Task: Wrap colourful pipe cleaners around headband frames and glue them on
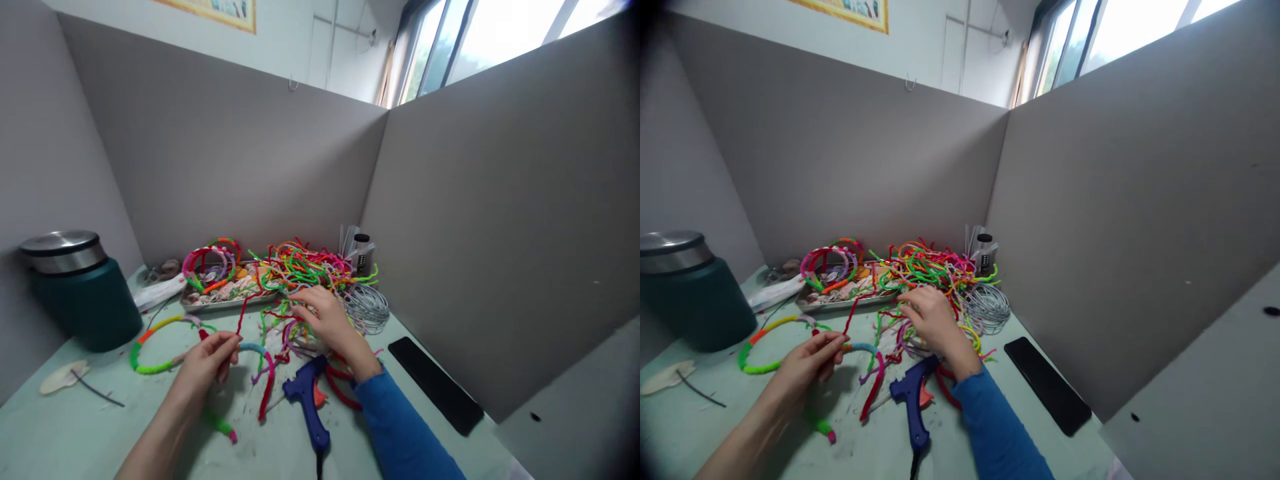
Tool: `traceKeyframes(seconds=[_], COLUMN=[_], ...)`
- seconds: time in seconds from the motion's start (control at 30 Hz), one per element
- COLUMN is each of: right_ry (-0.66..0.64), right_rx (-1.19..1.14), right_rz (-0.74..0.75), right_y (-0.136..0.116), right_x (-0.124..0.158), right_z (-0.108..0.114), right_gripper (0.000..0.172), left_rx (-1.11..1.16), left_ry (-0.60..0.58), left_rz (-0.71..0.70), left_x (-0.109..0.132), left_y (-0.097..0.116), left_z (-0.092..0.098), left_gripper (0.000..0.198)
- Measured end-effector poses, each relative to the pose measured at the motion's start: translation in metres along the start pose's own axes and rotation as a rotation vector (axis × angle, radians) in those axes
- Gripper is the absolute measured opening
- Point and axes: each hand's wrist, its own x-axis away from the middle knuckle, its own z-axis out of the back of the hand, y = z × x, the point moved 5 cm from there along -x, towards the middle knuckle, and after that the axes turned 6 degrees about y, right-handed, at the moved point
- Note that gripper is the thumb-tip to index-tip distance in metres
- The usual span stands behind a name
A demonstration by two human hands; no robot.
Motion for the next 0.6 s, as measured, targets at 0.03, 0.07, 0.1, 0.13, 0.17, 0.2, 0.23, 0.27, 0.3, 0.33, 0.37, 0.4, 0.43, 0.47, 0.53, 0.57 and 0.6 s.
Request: traceKeyframes(seconds=[0.03, 0.07, 0.1, 0.13, 0.17, 0.2, 0.23, 0.27, 0.3, 0.33, 0.37, 0.4, 0.43, 0.47, 0.53, 0.57, 0.6], right_ry=[0.011, 0.007, -0.022, -0.074, -0.128, -0.179, -0.224, -0.260, -0.284, -0.286, -0.281, -0.271, -0.257, -0.249, -0.243, -0.241, -0.240], right_rx=[0.004, 0.031, 0.072, 0.114, 0.148, 0.172, 0.190, 0.208, 0.232, 0.261, 0.289, 0.319, 0.349, 0.375, 0.412, 0.420, 0.422], right_rz=[-0.082, -0.165, -0.242, -0.309, -0.359, -0.398, -0.425, -0.447, -0.467, -0.472, -0.467, -0.458, -0.453, -0.449, -0.457, -0.466, -0.473], right_y=[0.009, 0.018, 0.025, 0.031, 0.035, 0.037, 0.037, 0.036, 0.034, 0.030, 0.027, 0.023, 0.020, 0.018, 0.018, 0.019, 0.021], right_x=[0.008, 0.018, 0.030, 0.043, 0.056, 0.070, 0.084, 0.097, 0.108, 0.118, 0.126, 0.133, 0.138, 0.142, 0.147, 0.148, 0.148], right_z=[0.007, 0.013, 0.018, 0.022, 0.024, 0.026, 0.027, 0.027, 0.027, 0.027, 0.026, 0.025, 0.024, 0.022, 0.020, 0.019, 0.019], right_gripper=[0.019, 0.020, 0.020, 0.021, 0.022, 0.022, 0.021, 0.021, 0.020, 0.019, 0.016, 0.013, 0.011, 0.009, 0.008, 0.010, 0.013], left_rx=[0.011, 0.021, 0.026, 0.028, 0.031, 0.037, 0.047, 0.062, 0.079, 0.095, 0.104, 0.108, 0.106, 0.099, 0.086, 0.082, 0.082], left_ry=[0.028, 0.049, 0.060, 0.066, 0.069, 0.074, 0.082, 0.093, 0.106, 0.119, 0.126, 0.131, 0.135, 0.139, 0.145, 0.146, 0.145], left_rz=[-0.012, -0.022, -0.030, -0.037, -0.041, -0.045, -0.046, -0.047, -0.048, -0.049, -0.048, -0.045, -0.040, -0.032, -0.017, -0.013, -0.014], left_x=[0.000, 0.000, 0.000, 0.000, 0.000, 0.001, 0.001, 0.001, 0.001, 0.001, 0.001, 0.000, 0.000, -0.001, -0.002, -0.002, -0.003], left_y=[0.001, 0.002, 0.002, 0.003, 0.003, 0.003, 0.003, 0.003, 0.003, 0.003, 0.003, 0.002, 0.001, 0.000, -0.002, -0.003, -0.003], left_z=[0.002, 0.003, 0.004, 0.004, 0.005, 0.005, 0.006, 0.007, 0.007, 0.008, 0.009, 0.009, 0.009, 0.009, 0.009, 0.009, 0.009], left_gripper=[0.040, 0.041, 0.042, 0.042, 0.042, 0.042, 0.042, 0.042, 0.042, 0.042, 0.042, 0.042, 0.042, 0.043, 0.045, 0.046, 0.046])
